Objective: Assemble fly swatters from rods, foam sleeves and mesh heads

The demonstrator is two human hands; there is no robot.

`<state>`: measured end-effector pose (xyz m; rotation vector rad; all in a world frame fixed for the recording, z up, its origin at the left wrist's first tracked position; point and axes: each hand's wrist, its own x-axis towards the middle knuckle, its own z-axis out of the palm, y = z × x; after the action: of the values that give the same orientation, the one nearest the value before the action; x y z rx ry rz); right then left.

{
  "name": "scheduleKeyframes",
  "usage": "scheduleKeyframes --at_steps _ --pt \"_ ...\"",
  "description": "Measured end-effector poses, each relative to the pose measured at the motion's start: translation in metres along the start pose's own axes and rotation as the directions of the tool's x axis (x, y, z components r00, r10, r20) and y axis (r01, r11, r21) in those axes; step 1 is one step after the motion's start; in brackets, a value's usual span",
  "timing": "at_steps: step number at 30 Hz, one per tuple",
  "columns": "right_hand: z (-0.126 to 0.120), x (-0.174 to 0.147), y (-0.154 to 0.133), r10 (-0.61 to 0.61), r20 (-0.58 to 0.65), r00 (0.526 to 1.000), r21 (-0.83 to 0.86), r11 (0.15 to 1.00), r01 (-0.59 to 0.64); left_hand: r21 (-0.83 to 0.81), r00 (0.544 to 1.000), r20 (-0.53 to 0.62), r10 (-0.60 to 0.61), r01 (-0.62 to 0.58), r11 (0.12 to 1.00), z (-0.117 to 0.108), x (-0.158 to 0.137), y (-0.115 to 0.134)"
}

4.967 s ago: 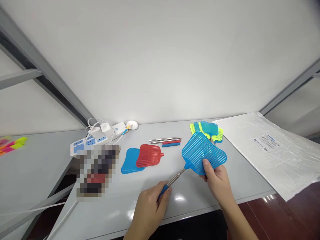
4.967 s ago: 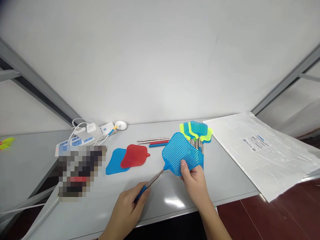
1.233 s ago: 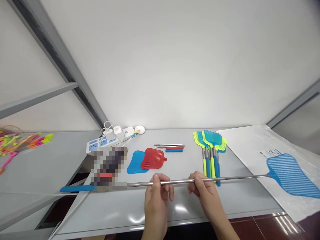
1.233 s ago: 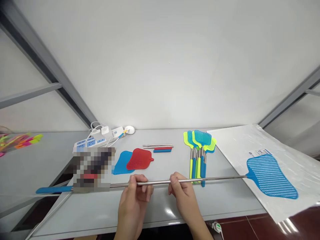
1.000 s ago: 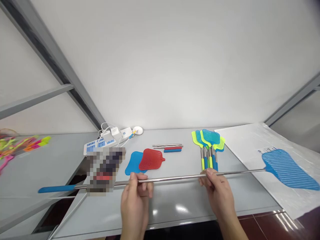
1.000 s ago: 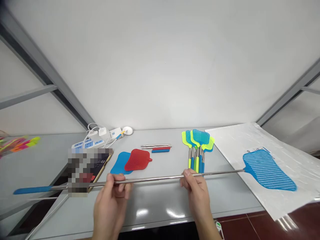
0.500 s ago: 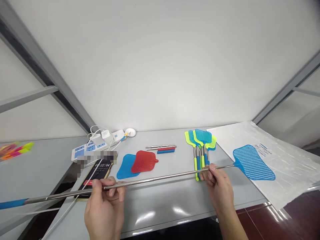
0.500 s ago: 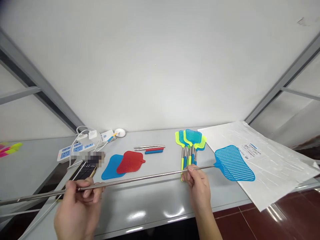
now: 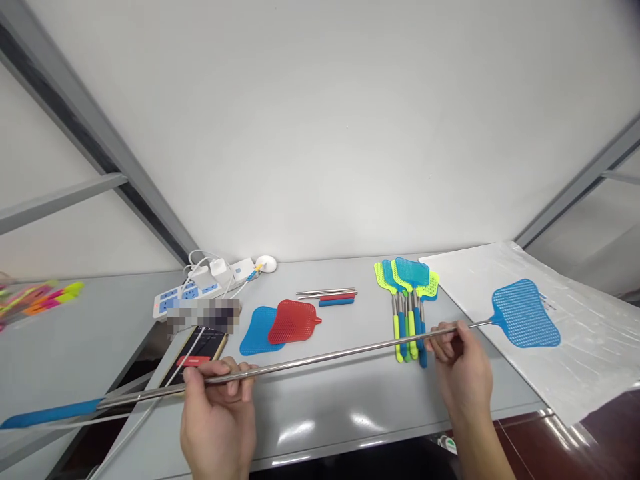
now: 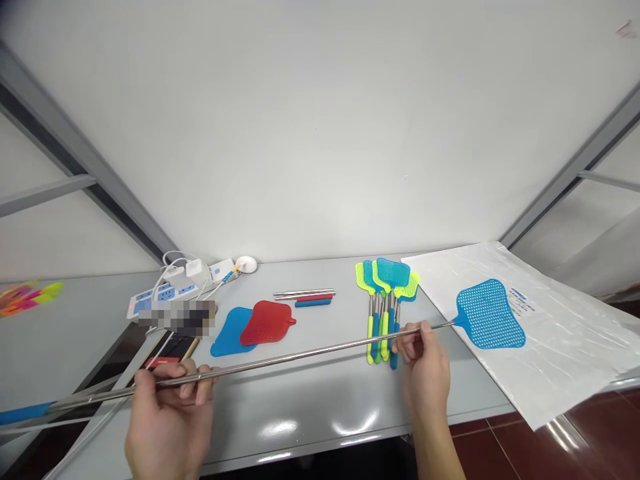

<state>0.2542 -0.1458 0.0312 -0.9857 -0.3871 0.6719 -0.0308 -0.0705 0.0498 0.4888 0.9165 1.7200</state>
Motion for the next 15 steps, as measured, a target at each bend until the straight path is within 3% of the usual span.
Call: scheduleKeyframes --at_steps 5,9,15 --pt "-0.005 0.009 -0.003 -0.023 -0.102 0.995 -0.045 0.999 0.018 -0.016 0.999 -0.023 -0.028 0.028 0.999 -0.004 0.001 -0.004" --pt "-0.009 0.017 -0.003 0.021 -0.183 0.983 0.084 0.996 -0.006 -0.024 0.998 -0.063 -0.015 0.013 1.0 -0.01 0.008 0.0" --pt "0.006 0.016 -0.004 0.019 -0.316 0.949 0.145 0.989 0.028 -0.079 0.979 -0.186 0.084 -0.1 0.992 -0.005 0.015 -0.006"
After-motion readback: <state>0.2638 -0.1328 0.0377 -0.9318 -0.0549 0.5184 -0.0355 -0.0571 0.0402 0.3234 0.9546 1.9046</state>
